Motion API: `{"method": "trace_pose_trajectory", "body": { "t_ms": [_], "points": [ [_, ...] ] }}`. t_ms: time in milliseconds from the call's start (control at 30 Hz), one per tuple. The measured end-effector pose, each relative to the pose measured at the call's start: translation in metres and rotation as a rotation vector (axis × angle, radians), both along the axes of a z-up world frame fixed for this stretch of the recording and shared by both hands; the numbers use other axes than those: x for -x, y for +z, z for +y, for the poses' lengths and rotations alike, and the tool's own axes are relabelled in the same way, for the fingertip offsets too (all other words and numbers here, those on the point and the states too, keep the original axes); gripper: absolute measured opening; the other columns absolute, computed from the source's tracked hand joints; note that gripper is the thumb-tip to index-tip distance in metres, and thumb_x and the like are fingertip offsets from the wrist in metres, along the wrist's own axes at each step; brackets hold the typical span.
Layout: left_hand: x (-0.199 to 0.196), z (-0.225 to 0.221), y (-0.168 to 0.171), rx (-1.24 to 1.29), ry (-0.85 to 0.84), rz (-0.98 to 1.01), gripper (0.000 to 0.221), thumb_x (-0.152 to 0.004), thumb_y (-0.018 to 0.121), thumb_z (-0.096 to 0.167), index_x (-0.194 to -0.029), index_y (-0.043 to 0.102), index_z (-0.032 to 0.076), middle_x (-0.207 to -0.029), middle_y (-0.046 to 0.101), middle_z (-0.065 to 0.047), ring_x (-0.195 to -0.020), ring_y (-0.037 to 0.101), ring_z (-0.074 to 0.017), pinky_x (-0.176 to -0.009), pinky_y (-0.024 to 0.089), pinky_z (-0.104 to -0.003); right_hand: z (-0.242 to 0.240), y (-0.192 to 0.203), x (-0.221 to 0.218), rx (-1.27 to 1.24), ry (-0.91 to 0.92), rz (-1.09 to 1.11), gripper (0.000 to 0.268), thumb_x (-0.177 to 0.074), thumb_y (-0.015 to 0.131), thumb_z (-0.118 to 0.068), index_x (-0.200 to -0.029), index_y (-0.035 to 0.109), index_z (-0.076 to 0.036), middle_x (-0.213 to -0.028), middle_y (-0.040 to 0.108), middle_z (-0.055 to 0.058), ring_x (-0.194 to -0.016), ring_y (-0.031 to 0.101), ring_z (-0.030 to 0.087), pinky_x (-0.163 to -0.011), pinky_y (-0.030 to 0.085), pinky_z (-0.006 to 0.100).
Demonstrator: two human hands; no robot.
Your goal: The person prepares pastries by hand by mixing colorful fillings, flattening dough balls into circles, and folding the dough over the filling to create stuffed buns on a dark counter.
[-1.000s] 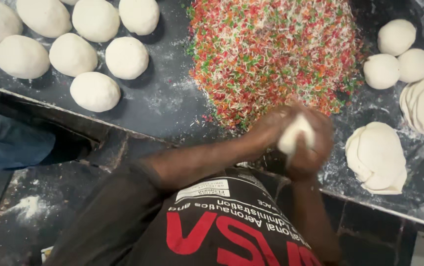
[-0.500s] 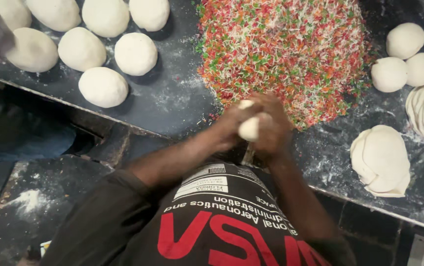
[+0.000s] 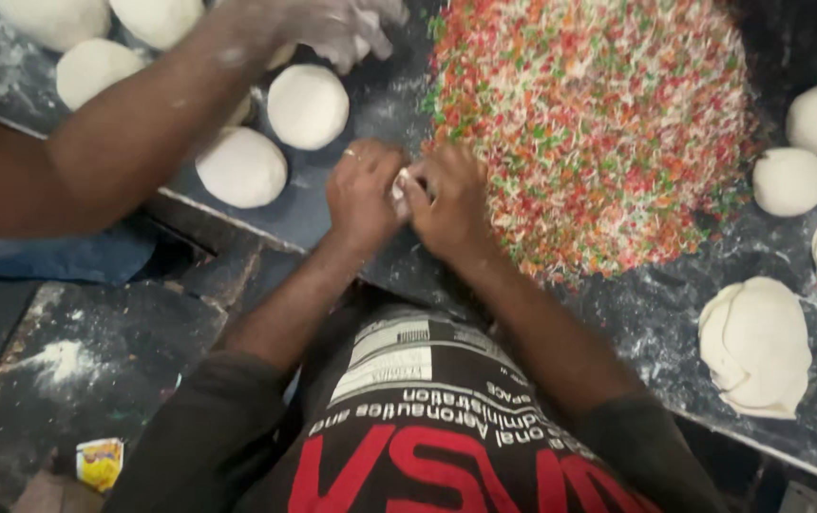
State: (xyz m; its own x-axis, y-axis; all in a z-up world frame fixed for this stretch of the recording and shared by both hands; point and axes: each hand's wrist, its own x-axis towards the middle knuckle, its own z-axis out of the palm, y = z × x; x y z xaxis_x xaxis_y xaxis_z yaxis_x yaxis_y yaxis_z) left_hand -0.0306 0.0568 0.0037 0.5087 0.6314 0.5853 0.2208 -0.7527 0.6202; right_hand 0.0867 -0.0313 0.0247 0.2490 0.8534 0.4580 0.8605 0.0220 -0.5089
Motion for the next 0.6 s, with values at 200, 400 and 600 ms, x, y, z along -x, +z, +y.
{"method": "trace_pose_trajectory", "body": {
  "t_ms": [200,400,600],
  "points": [
    [0.001,0.004,-0.017,-0.016,-0.038,0.029,0.025,-0.070,0.078,0.015,-0.092,0.067,0.009,-0.095,0.066,-0.011,-0.095,0.064,-0.0357,-0.079,0.052,-0.047,-0.014,0.006,0.003,0.134,0.028,-0.123,0.015,-0.085,0.074,-0.008,-0.099,0.070,-0.006,-0.101,0.062,0.010,-0.103,0.059,0.030,-0.093,0.038,0.049],
    [-0.005,0.012,-0.022,-0.011,-0.029,-0.007,0.029,-0.075,0.075,0.013,-0.102,0.069,0.007,-0.106,0.069,-0.012,-0.102,0.066,-0.0356,-0.087,0.054,-0.045,0.016,0.004,-0.005,0.297,-0.036,0.125,0.012,-0.085,0.071,-0.010,-0.095,0.065,-0.005,-0.100,0.059,0.010,-0.100,0.060,0.028,-0.089,0.045,0.046],
    [0.000,0.016,-0.023,0.107,-0.047,-0.037,0.021,-0.080,0.072,0.005,-0.100,0.069,0.009,-0.104,0.069,-0.012,-0.098,0.065,-0.0354,-0.086,0.053,-0.046,-0.009,0.007,0.022,0.150,0.109,-0.406,0.038,-0.081,0.066,-0.009,-0.118,0.064,0.001,-0.125,0.055,0.020,-0.115,0.052,0.038,-0.100,0.036,0.059]
  ]
}}
